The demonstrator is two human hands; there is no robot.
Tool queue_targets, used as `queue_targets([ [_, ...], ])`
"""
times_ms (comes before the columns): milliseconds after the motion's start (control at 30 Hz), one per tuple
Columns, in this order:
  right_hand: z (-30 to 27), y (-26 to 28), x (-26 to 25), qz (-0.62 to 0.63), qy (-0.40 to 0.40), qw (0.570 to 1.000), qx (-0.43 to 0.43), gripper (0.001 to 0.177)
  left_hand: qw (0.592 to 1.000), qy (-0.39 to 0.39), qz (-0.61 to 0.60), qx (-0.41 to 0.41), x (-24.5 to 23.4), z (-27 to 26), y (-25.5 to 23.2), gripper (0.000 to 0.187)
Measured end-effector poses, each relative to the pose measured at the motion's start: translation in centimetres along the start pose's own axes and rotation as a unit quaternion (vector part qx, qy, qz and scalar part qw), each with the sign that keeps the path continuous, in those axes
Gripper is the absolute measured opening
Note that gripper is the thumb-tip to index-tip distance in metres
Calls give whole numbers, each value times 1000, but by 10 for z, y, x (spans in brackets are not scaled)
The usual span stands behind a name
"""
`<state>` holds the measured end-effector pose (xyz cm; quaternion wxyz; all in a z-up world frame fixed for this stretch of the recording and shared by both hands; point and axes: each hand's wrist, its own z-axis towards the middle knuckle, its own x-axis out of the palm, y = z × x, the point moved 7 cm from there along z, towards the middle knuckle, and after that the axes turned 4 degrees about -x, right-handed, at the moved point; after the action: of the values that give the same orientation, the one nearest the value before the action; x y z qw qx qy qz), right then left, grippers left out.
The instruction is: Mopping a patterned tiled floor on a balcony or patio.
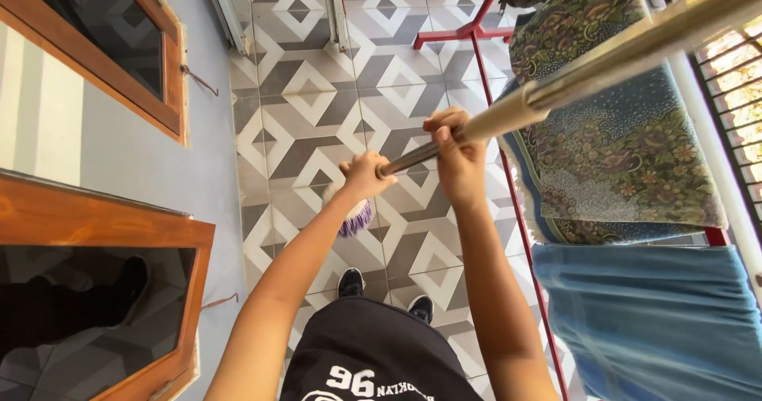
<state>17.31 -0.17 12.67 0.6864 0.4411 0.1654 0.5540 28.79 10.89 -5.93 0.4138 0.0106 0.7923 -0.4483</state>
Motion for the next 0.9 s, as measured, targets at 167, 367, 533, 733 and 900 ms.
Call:
queue_targets([
  [167, -8, -38, 10, -156, -61, 983, 80, 10, 990, -88, -56, 93, -45, 24, -18, 61],
  [367, -68, -161, 2, 101, -121, 953, 257, 17, 892, 50, -221, 391, -82, -56, -118, 79],
  [533, -127, -226, -7, -150, -149, 932, 293, 31, 850, -69, -173, 492, -73, -97, -120, 58],
  [733, -119, -248, 21, 146, -133, 925, 323, 38, 874, -113, -173, 441, -67, -50, -44, 28],
  [900, -138, -260, 8, 202, -95, 854, 470, 45, 908, -228, -76, 344, -44, -28, 5, 31],
])
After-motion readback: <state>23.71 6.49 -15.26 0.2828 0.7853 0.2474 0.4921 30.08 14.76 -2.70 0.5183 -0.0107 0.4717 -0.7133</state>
